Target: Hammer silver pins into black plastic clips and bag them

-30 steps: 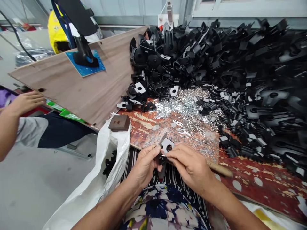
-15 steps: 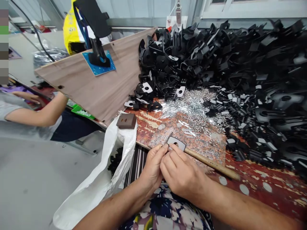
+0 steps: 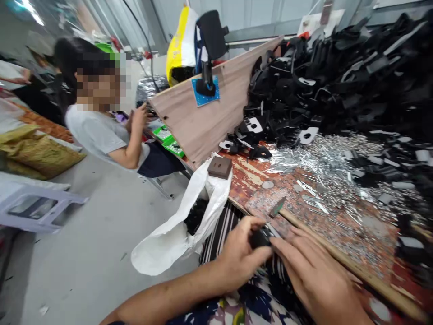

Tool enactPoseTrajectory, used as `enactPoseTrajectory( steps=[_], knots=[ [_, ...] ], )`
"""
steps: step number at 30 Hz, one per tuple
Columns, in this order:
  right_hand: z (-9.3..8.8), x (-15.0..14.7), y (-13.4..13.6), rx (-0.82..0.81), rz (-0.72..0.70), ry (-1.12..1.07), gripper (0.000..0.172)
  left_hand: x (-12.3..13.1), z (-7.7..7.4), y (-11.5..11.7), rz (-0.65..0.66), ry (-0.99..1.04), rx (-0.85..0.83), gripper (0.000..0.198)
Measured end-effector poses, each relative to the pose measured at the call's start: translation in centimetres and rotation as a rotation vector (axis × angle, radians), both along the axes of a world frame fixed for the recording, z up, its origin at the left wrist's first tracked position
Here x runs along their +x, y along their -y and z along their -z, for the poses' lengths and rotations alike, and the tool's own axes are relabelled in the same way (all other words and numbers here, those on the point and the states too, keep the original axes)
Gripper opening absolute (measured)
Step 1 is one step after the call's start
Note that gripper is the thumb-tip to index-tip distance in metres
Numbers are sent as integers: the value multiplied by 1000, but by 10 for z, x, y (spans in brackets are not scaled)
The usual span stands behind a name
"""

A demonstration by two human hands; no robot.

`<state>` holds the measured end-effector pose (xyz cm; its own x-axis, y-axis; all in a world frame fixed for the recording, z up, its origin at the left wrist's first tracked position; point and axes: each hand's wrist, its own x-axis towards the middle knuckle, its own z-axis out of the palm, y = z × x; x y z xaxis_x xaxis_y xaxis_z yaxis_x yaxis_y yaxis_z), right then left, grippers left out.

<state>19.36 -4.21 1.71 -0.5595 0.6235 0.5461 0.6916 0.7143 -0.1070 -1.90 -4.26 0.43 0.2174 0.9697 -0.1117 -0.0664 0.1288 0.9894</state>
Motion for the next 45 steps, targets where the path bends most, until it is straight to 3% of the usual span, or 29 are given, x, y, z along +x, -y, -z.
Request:
enactPoseTrajectory(
  steps=[2, 5, 9, 12, 17, 20, 24, 31, 34, 37, 42, 45],
  knots=[
    [3, 14, -3, -66, 164, 100, 26, -19, -5, 0, -6, -238, 77, 28],
    [14, 49, -8, -142, 417, 309, 24, -37, 2, -12, -58, -347, 46, 32],
    [33, 77, -1, -251, 443, 334, 16, -18, 20, -32, -58, -378, 104, 31],
    [29, 78, 12, -283, 495, 287, 18, 5, 27, -43, -65, -512, 214, 33],
    [-4, 72, 29, -155, 419, 92, 45, 16, 29, -48, -55, -673, 294, 42],
    [-2, 58, 30, -111, 368, -53, 58, 16, 32, -46, -104, -693, 308, 40],
    [17, 41, 26, -193, 282, 26, 56, 16, 35, -45, -140, -696, 329, 38],
    [2, 50, 29, -94, 371, -115, 62, 14, 40, -45, -148, -688, 351, 39],
    [11, 45, 29, -66, 376, -63, 62, 13, 38, -45, -151, -679, 349, 39],
    [23, 39, 27, -165, 329, 69, 56, 13, 37, -45, -144, -660, 347, 39],
    [19, 48, 24, -171, 374, 25, 53, 15, 38, -45, -116, -654, 356, 41],
    [24, 57, 17, -159, 399, 92, 45, 1, 27, -46, -98, -646, 368, 36]
  ],
)
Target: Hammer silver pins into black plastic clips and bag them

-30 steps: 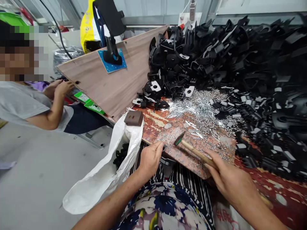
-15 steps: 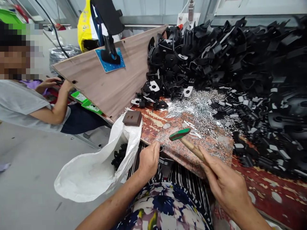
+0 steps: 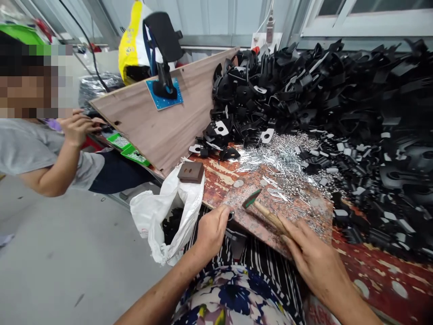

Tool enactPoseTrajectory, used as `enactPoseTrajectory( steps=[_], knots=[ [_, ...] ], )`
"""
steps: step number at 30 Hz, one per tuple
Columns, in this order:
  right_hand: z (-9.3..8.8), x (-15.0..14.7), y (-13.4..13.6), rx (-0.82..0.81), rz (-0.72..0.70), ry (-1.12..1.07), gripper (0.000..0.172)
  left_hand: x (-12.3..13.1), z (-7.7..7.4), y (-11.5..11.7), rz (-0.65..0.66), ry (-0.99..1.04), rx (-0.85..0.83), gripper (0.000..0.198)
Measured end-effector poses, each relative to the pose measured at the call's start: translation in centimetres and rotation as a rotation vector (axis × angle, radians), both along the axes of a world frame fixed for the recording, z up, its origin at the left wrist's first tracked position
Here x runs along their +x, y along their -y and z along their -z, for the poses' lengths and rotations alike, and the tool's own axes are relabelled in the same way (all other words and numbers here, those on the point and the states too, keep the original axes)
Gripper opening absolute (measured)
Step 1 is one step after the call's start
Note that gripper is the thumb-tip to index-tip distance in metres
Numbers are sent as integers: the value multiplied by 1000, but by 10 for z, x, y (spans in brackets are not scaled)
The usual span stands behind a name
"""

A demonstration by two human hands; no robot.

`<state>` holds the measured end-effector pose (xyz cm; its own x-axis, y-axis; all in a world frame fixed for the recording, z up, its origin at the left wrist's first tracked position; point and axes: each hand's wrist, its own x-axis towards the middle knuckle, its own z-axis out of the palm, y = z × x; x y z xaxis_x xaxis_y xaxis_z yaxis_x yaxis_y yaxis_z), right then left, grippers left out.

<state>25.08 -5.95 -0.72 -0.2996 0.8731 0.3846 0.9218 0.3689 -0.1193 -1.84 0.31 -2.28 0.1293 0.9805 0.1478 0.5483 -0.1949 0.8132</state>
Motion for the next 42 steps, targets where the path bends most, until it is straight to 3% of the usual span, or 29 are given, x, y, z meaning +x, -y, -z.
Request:
enactPoseTrajectory(
  steps=[3, 6, 9, 11, 14, 17, 22, 24, 26, 28, 30, 33, 35, 38, 42],
  knots=[
    [16, 4, -9, 57, 31, 117, 41, -44, -19, 0, -172, -93, 44, 32],
    [31, 4, -14, 86, 46, 146, 42, -107, -34, 2, -387, -369, 112, 34],
    [40, 5, -14, 105, 58, 135, 45, -151, -40, 1, -401, -599, 47, 34],
    [43, 7, -13, 127, 50, 138, 44, -155, -43, -4, -373, -633, 62, 34],
    [46, 6, -13, 139, 50, 142, 43, -124, -46, -29, -237, -414, 73, 35],
    [41, 2, -13, 114, 95, 115, 41, -73, -45, -82, -75, -239, -82, 40],
    [27, -9, -8, 44, 142, 43, 41, -5, -32, -182, -113, -304, -64, 39],
    [23, -14, -6, 4, 176, 28, 43, 15, -28, -204, -135, -314, -57, 33],
    [17, -18, -4, -15, 217, 18, 44, 29, -26, -213, -138, -293, -44, 29],
    [8, -16, -3, -42, 229, -25, 45, 36, -28, -209, -118, -243, -34, 29],
    [-6, -1, -5, -131, 152, -128, 43, 38, -34, -196, -93, -180, -37, 32],
    [-26, 51, -16, -261, 81, -313, 35, 32, -45, -167, -41, 61, -138, 32],
    [-33, 95, -29, -162, 303, -354, 29, 22, -49, -143, 38, 427, -371, 29],
    [-29, 147, -49, -56, 562, -300, 28, 8, -41, -104, 53, 617, -661, 28],
    [-12, 163, -73, -71, 550, -280, 24, 2, -23, -56, -8, 752, -740, 32]
  ],
)
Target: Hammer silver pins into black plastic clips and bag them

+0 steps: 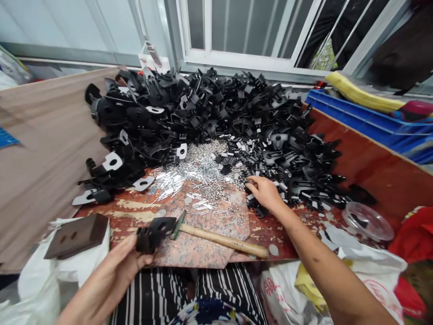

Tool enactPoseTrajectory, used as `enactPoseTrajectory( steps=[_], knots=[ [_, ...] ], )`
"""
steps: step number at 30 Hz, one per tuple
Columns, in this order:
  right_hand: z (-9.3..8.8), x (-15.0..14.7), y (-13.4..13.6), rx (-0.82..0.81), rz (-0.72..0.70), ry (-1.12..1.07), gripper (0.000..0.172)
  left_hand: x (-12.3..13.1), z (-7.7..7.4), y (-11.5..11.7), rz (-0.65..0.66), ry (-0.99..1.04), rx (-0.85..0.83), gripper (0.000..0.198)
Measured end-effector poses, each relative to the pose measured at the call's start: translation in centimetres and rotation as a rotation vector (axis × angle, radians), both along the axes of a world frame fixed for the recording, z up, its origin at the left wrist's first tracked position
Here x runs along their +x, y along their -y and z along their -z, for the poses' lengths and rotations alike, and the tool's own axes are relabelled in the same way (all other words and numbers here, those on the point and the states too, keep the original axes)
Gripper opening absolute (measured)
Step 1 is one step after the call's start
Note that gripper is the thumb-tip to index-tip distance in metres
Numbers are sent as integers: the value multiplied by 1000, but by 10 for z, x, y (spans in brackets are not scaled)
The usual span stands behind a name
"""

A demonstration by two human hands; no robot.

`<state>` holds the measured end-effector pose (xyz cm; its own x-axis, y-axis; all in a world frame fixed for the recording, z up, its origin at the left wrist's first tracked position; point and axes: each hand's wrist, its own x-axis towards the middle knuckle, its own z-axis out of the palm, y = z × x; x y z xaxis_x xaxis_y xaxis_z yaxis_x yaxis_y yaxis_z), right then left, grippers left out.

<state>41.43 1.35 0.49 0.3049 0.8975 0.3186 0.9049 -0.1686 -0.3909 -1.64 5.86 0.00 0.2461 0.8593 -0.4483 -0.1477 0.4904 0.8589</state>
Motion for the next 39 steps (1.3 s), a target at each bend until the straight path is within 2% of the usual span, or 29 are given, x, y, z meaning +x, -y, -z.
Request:
enactPoseTrajectory(
  steps=[3, 5, 7, 10, 12, 14, 17, 19, 21, 23, 26, 29, 31, 33, 35, 39],
  knots=[
    [0, -8, -7, 53, -5, 6, 26, 2, 3, 25, -5, -27, -50, 45],
    [-5, -17, -2, 117, 18, 6, 29, 2, -2, 36, -30, -61, -92, 47],
    [-8, -31, 12, 149, -1, -97, 28, 1, -10, 43, -76, -82, -131, 45],
    [0, -63, 40, 47, -113, -405, 18, 2, -20, 51, -87, -64, -183, 44],
    [8, -82, 57, -32, -173, -482, 14, 6, -23, 56, -87, -10, -174, 41],
    [11, -92, 71, -23, -197, -395, 16, 11, -24, 61, -97, 54, -150, 36],
    [4, -89, 81, 27, -268, -131, 31, 17, -26, 68, -103, 74, -157, 37],
    [-3, -83, 82, -1, -433, 16, 35, 19, -26, 73, -99, 18, -169, 44],
    [-5, -82, 79, -39, -627, 70, 35, 21, -24, 77, -74, -40, -172, 49],
    [-2, -87, 73, -57, -709, 65, 32, 25, -19, 80, -4, -71, -139, 43],
    [2, -100, 66, -10, -605, 44, 29, 36, -13, 82, 192, -65, 7, 31],
    [-1, -115, 65, 144, -407, -139, 25, 51, -14, 83, 333, 3, 77, 29],
    [-5, -126, 67, 226, -309, -347, 21, 62, -17, 82, 361, 66, 75, 26],
    [-7, -138, 71, 278, -287, -479, 18, 73, -20, 80, 364, 122, 84, 24],
    [-8, -151, 75, 332, -325, -473, 19, 84, -22, 79, 354, 171, 100, 23],
    [-4, -169, 79, 419, -349, -320, 31, 98, -19, 78, 342, 257, 135, 20]
  ],
)
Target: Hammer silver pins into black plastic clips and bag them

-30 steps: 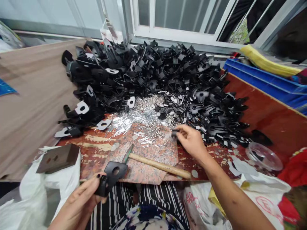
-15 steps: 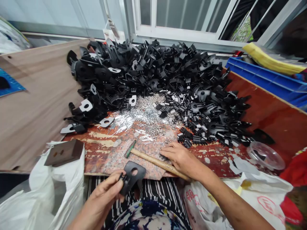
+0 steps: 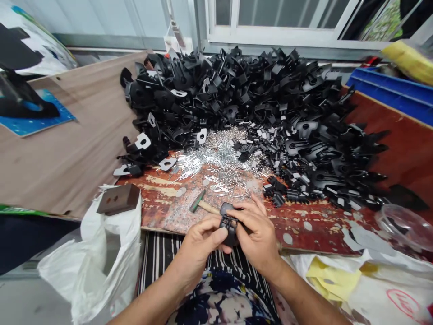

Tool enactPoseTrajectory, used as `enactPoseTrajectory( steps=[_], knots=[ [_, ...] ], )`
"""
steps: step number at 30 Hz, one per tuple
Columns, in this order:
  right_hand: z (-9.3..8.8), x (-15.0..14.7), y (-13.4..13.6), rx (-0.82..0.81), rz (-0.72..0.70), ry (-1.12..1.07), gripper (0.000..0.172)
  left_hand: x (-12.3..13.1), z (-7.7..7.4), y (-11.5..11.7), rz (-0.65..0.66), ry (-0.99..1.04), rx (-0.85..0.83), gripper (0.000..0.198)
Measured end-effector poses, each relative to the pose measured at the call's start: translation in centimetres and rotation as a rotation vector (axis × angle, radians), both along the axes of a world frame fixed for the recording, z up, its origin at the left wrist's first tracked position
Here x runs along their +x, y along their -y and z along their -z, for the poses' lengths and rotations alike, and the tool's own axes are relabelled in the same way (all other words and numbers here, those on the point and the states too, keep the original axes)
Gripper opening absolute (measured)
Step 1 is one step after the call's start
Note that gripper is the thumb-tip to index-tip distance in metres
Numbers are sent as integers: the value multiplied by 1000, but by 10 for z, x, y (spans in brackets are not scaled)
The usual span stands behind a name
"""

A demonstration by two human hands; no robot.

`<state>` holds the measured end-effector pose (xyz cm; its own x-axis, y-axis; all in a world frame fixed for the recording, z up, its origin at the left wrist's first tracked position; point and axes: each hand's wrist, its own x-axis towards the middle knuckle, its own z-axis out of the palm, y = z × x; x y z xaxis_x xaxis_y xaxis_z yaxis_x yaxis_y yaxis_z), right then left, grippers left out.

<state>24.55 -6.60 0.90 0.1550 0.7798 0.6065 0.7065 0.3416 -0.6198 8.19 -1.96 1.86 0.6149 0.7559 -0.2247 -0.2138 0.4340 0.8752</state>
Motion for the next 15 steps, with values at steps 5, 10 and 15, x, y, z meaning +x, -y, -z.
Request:
enactPoseTrajectory(
  steps=[5, 10, 15],
  knots=[
    [3, -10, 3, 46, -15, 92, 42, -3, 5, -1, -26, 23, 31, 19],
    [4, -22, 15, -110, -141, -17, 49, -12, 12, -7, -44, -62, 129, 22],
    [-9, -3, 11, -364, -373, -120, 44, -20, 14, -13, -1, -159, 181, 28]
  ],
)
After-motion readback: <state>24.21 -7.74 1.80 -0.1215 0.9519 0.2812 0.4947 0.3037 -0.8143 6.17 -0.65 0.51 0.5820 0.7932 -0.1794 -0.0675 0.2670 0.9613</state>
